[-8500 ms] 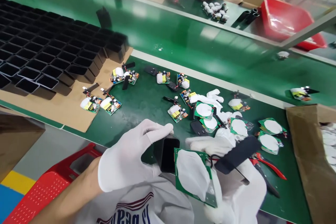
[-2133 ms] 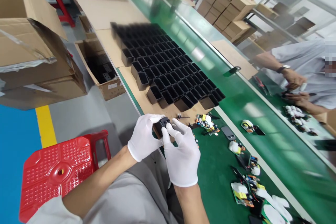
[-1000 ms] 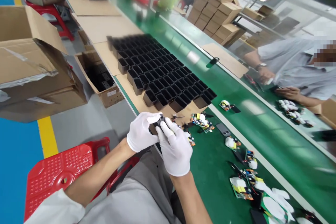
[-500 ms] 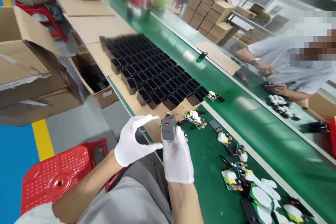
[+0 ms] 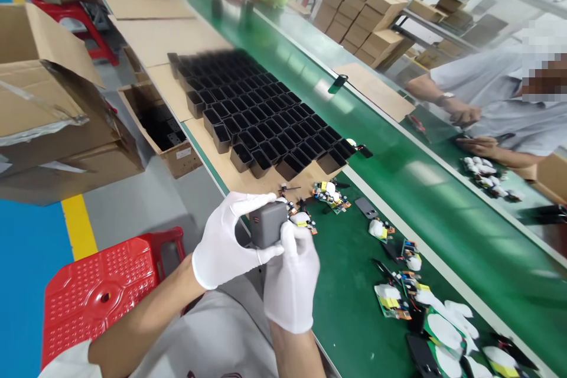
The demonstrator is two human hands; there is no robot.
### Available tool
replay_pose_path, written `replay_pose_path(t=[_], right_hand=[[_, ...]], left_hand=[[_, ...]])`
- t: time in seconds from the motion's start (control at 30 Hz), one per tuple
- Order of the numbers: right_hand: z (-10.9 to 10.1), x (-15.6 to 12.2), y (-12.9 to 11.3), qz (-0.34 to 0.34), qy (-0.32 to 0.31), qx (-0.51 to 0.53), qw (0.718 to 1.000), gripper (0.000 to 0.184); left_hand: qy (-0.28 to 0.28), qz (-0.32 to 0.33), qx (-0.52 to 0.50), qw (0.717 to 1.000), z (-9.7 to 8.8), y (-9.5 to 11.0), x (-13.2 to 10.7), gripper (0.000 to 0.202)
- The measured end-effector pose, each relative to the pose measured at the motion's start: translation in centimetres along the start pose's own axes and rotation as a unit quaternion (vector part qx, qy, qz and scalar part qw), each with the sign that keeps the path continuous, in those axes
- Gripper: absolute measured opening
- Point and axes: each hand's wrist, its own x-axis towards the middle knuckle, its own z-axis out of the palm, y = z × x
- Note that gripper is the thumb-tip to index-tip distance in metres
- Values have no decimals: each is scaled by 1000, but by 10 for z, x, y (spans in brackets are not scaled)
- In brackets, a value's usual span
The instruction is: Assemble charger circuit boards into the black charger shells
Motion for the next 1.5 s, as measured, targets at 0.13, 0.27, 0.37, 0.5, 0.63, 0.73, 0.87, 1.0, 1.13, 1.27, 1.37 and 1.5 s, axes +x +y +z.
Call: replay_pose_path(t=[0.13,0.27,0.37,0.5,0.63,0.73,0.87,1.0,1.13,1.27,1.37,1.5], right_hand=[[-4,9,-3,12,88,-2,996,15],[-17,22,-9,24,33,0,999,29],[-40,37,-18,32,-9,-7,999,28],[-86,70,-29,21,-32,-41,998,16],[-144,116,-22,28,-49,-227,972,27],[-193,156,-7,62,-46,-272,959,35],[-260,198,11,83,-2,-284,955,37],[-318,193,28,86,91,-317,940,38],[-339,146,52,102,-9,-369,924,18],[-327,110,77,102,-140,-381,908,60],[-320,110,84,88,-199,-380,899,81],[-325,123,78,77,-261,-386,882,67]], left_hand=[[-45,-3,58,997,-4,-10,-1,59],[-69,-14,78,994,0,-13,-1,64],[-97,-3,62,993,9,-6,3,71],[-140,26,21,990,35,6,28,67],[-283,-3,26,959,92,16,75,52],[-400,5,44,915,157,25,113,45],[-461,18,29,887,258,36,153,53],[-460,-18,16,887,346,33,176,61],[-445,-57,38,893,392,13,178,42],[-458,-83,89,880,397,-9,172,39],[-476,-89,127,866,380,-13,179,39],[-458,-61,171,870,324,-3,200,55]])
